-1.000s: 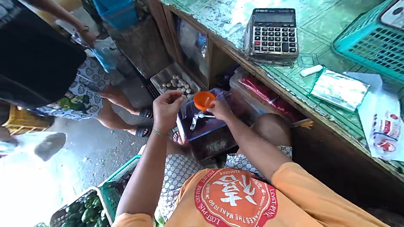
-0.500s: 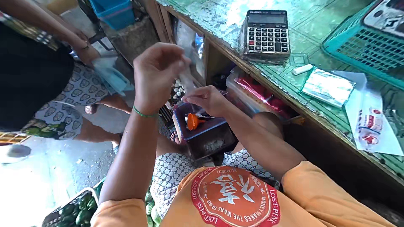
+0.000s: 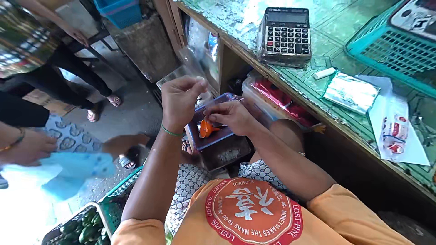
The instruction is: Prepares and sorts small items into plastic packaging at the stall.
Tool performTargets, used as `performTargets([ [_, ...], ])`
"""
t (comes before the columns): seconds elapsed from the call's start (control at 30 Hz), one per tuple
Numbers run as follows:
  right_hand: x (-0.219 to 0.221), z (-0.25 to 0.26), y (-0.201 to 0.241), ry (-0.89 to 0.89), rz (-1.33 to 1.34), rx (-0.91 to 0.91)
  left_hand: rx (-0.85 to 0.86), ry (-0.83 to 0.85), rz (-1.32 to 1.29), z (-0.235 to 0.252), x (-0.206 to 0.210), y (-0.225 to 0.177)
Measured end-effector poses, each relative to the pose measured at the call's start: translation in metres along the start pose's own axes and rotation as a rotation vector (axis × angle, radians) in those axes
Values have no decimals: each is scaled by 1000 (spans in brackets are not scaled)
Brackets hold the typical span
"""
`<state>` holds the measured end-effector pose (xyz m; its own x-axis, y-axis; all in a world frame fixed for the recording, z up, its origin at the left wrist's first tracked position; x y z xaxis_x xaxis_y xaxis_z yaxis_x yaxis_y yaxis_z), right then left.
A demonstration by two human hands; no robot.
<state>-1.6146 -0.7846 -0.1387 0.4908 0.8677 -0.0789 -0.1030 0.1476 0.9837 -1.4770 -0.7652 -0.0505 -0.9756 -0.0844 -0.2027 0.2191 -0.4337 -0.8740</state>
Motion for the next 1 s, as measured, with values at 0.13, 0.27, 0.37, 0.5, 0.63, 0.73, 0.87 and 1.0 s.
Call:
performTargets([
  [0.13,-3,-4,-11,-2,46,-22,-17,13,81,0,7,-5],
  [0.27,0,-6,-32,28,59,67,-15,-8,110,2,2,-13],
  [0.37,-1,-8,-38,26,103,34,11,49,132,4,3,-27],
  [0.5,-9,-13,-50,28,1,64,58,71,159,-3,8,-52],
  [0.63,-38,-28,-68,-197,-77,241,11,162,197,3,6,-7],
  [0.73,-54,-34,-56,-264,-150,207,-81,211,295,11,3,14],
  [0.87,-70,-27,-7,-275,-207,37,-64,193,195,26,5,-7],
  [1.0,-75,2,52,-181,-179,-114,24,270,233,47,17,-47],
])
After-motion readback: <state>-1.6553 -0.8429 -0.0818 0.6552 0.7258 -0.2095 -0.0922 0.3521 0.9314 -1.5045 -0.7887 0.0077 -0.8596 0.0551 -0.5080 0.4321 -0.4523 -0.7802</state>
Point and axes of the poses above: each hand's wrist, its own z-axis towards the middle knuckle, its own x-axis out of the palm, y = z × x, the point moved 9 cm from there along z, towards the middle knuckle, and after that the axes turned 13 degrees about y, right-handed, at the moved point
